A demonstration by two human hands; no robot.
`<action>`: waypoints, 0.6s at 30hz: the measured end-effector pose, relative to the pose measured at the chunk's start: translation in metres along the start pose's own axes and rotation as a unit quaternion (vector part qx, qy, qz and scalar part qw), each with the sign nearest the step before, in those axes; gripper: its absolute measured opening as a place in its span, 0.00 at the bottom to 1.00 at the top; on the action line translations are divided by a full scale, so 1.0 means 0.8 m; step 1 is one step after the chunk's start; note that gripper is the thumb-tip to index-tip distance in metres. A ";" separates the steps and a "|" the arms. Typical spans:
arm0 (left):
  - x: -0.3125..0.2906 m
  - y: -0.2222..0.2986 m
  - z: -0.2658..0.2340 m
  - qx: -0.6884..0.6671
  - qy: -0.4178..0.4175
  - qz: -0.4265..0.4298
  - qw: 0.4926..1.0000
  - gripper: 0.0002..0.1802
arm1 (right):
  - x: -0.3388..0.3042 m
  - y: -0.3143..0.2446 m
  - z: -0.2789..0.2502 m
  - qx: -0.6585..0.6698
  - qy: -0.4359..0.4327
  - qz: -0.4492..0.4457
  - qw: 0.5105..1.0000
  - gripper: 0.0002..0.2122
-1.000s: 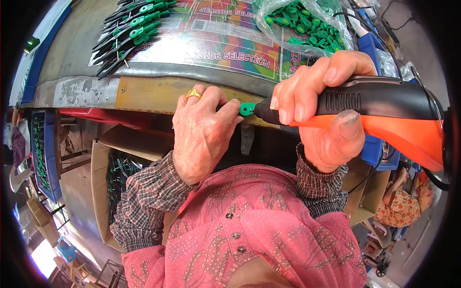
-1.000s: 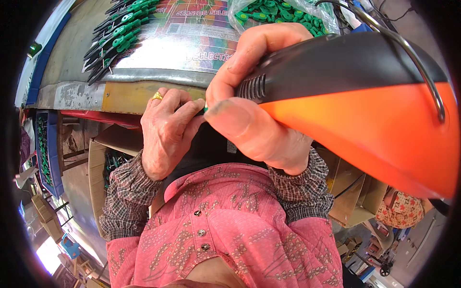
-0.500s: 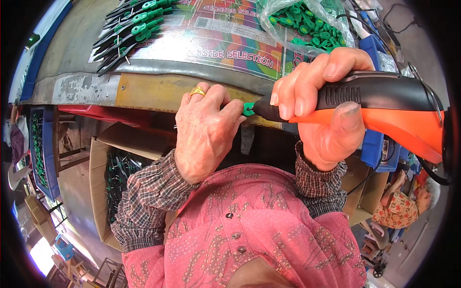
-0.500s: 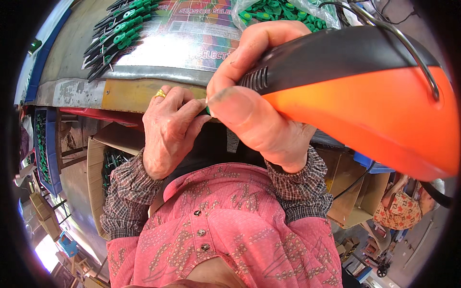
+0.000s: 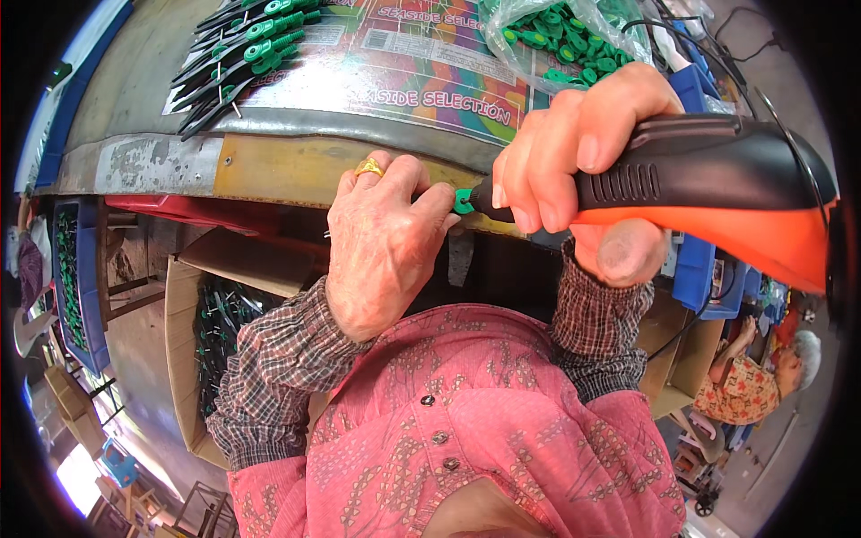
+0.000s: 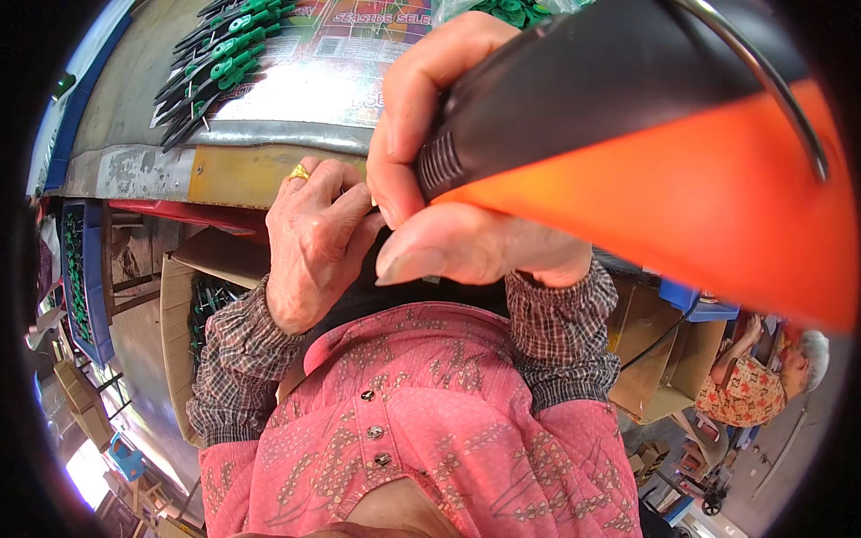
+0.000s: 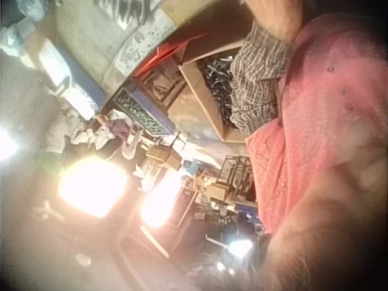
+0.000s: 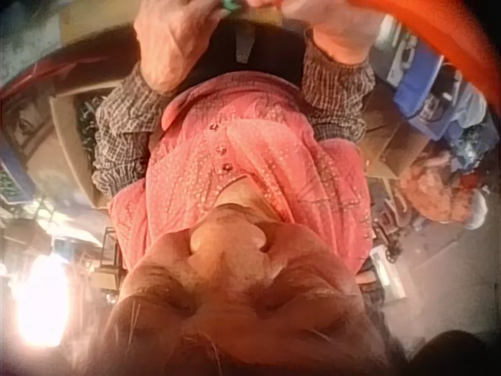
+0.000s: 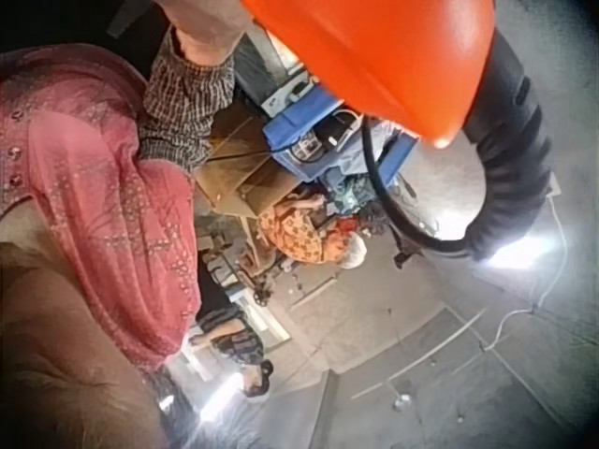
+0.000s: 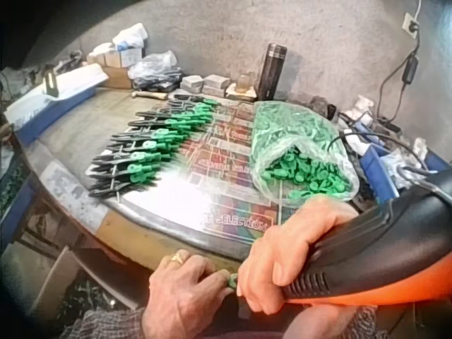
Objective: The person assembles plastic compasses by joining legs with hinge pieces by hand, inserts small screws, fastens them using an electric screwdriver, and stacks the completed compasses on the workbench.
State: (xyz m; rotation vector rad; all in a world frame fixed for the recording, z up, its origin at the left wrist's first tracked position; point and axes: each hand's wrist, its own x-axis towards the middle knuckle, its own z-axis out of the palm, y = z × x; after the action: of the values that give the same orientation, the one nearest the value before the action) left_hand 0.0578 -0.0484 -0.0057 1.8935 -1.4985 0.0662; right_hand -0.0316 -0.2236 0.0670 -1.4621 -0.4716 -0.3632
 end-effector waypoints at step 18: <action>0.002 -0.002 0.000 -0.005 0.016 0.008 1.000 0.07 | 0.002 0.002 0.059 -0.255 0.265 0.048 0.928 0.14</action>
State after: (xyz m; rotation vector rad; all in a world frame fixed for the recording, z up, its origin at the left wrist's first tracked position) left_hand 0.0598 -0.0494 -0.0059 1.8649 -1.4902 0.0955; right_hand -0.0334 -0.1763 0.0687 -1.7923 0.1504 -0.8194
